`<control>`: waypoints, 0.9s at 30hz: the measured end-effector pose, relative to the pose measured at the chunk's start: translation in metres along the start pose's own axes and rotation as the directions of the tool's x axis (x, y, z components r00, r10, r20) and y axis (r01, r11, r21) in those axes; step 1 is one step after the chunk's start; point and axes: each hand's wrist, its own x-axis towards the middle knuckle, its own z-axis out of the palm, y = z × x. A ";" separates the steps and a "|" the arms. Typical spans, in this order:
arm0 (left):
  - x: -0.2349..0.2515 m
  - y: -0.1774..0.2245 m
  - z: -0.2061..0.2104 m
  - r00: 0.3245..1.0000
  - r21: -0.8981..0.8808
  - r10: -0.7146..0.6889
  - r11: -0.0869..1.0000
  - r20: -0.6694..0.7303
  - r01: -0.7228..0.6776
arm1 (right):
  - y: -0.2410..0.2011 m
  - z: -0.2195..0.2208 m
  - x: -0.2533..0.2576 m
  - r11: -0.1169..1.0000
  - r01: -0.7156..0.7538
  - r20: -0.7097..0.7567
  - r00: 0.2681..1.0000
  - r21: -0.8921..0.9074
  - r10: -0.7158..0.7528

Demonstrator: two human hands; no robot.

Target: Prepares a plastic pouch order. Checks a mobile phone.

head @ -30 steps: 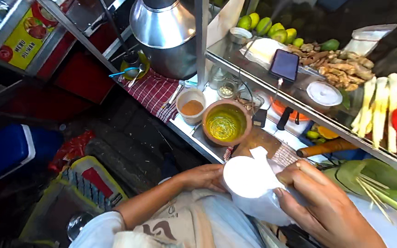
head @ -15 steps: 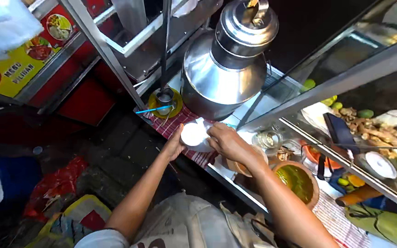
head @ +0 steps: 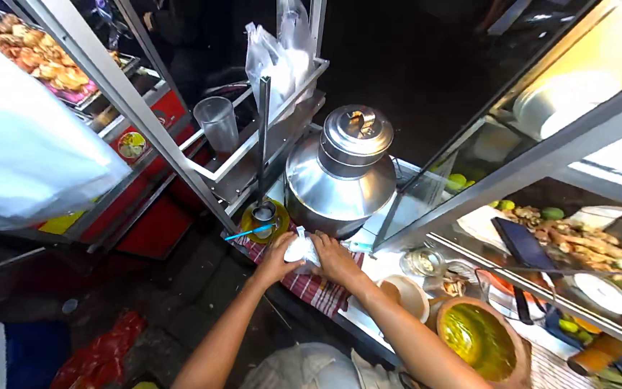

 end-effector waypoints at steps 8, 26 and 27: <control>0.012 0.005 -0.003 0.999 -0.006 -0.012 1.000 0.051 0.013 | -0.003 -0.004 0.006 0.998 -0.049 0.020 0.999 -0.034 0.049; -0.008 0.200 -0.083 0.747 -0.283 0.612 0.691 -0.260 -0.665 | 0.026 -0.078 -0.126 0.901 0.203 -0.246 0.963 0.384 -0.112; -0.010 0.236 -0.100 0.650 -0.273 0.722 0.592 -0.237 -0.758 | 0.019 -0.090 -0.134 0.900 0.161 -0.222 0.972 0.404 -0.074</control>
